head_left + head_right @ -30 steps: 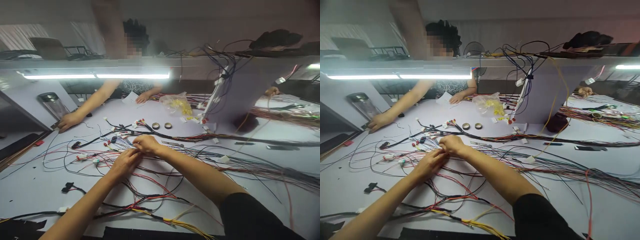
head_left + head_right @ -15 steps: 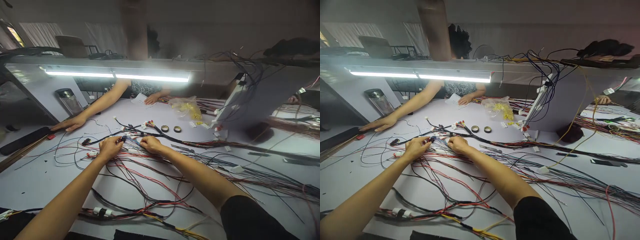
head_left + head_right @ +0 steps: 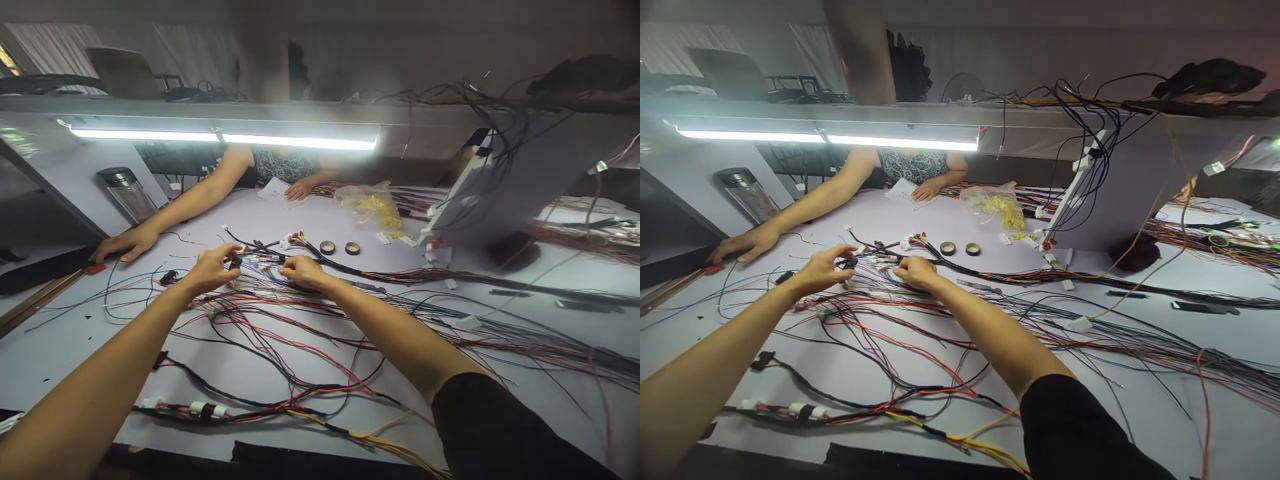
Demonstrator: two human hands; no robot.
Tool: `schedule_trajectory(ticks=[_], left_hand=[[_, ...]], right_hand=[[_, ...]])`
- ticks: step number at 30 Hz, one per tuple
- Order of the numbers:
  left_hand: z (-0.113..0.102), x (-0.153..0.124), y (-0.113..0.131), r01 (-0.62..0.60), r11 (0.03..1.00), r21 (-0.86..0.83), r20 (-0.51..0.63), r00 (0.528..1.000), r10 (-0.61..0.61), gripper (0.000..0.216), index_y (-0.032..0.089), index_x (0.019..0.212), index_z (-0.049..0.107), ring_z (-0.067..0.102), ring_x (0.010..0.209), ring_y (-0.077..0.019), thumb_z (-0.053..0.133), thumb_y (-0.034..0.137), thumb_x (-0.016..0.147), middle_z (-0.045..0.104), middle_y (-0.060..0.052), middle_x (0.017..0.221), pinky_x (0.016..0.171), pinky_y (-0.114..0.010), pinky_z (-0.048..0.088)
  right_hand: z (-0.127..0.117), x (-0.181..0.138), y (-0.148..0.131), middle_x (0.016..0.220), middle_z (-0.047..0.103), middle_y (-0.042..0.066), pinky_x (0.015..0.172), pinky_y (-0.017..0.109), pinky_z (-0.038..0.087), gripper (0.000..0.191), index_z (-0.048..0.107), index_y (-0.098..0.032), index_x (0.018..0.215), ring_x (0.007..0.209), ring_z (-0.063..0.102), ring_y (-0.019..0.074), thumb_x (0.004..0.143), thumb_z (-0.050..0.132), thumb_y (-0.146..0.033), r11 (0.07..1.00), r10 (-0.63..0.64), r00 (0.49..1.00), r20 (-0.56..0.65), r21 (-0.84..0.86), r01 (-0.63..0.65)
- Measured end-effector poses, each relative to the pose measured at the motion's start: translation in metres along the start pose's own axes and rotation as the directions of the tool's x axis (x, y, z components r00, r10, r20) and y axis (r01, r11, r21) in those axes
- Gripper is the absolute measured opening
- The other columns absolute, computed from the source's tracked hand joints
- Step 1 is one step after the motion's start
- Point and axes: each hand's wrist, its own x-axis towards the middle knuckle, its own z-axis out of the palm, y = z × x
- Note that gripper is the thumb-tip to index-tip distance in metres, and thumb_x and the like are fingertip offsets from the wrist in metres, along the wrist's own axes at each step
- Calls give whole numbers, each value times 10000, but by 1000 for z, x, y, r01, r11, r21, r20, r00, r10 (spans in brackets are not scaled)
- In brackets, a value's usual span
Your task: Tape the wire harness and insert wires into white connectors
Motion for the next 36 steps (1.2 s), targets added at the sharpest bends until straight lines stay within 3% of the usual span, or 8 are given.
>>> schedule_trajectory(ticks=[6,9,15,18,21,27,32,36], left_hand=[[-24,-21,3,-86,991,-99,-77,994,78,481,185,1138,622,660,940,-231,605,407,712,694,-75,1057,777,-325,516],[-28,-27,5,-103,989,-103,-125,988,90,416,179,1066,655,637,983,-223,617,418,727,703,-71,1056,804,-311,505],[-29,-38,6,-126,983,-134,-145,984,106,406,202,1095,663,596,915,-185,628,439,768,678,-47,1109,599,-226,448],[-27,-42,2,-210,967,-143,-190,965,181,426,208,1142,635,575,945,-181,636,440,785,655,-46,1135,610,-218,440],[-22,-43,-4,-284,959,-22,-246,931,270,431,199,1178,610,556,766,-129,613,432,816,631,-45,1135,701,-248,470],[-6,-39,-9,-244,959,146,-349,894,281,380,207,1146,613,465,593,-90,547,444,856,606,-42,1173,761,-279,492],[-1,-35,-7,-273,948,163,-439,841,317,332,245,1107,628,486,619,-96,567,448,851,623,-9,1183,761,-272,495],[0,-32,-6,-303,939,163,-498,796,343,297,300,1087,631,475,599,-102,587,456,838,643,25,1178,762,-296,508]], right_hand=[[-19,-8,14,1004,705,-12,720,230,416,254,695,-245,1054,905,619,148,888,566,-387,996,-56,994,-92,68,63],[-29,-31,25,1039,703,2,760,246,427,261,677,-235,1098,932,621,152,911,536,-349,996,-58,987,-147,55,67],[-33,-81,57,1031,711,-3,747,234,423,259,675,-249,1119,894,635,138,881,586,-297,998,-52,990,-129,-40,48],[-31,-91,62,976,716,5,724,238,409,242,699,-250,1074,853,635,148,841,649,-296,993,-59,993,-101,-107,48],[-32,-97,59,907,708,20,715,247,387,169,731,-233,950,809,619,155,812,691,-322,984,-88,992,-92,-162,72],[-34,-123,63,955,703,23,723,235,356,176,730,-236,939,826,595,130,903,588,-335,930,-319,948,-10,-198,311],[-55,-138,98,889,712,27,715,221,395,302,713,-180,982,776,607,124,969,449,-327,997,-71,979,-190,-26,67],[-76,-146,120,1026,715,41,801,233,421,245,705,-186,1056,903,629,145,930,507,-255,1000,4,987,-159,-22,-7]])
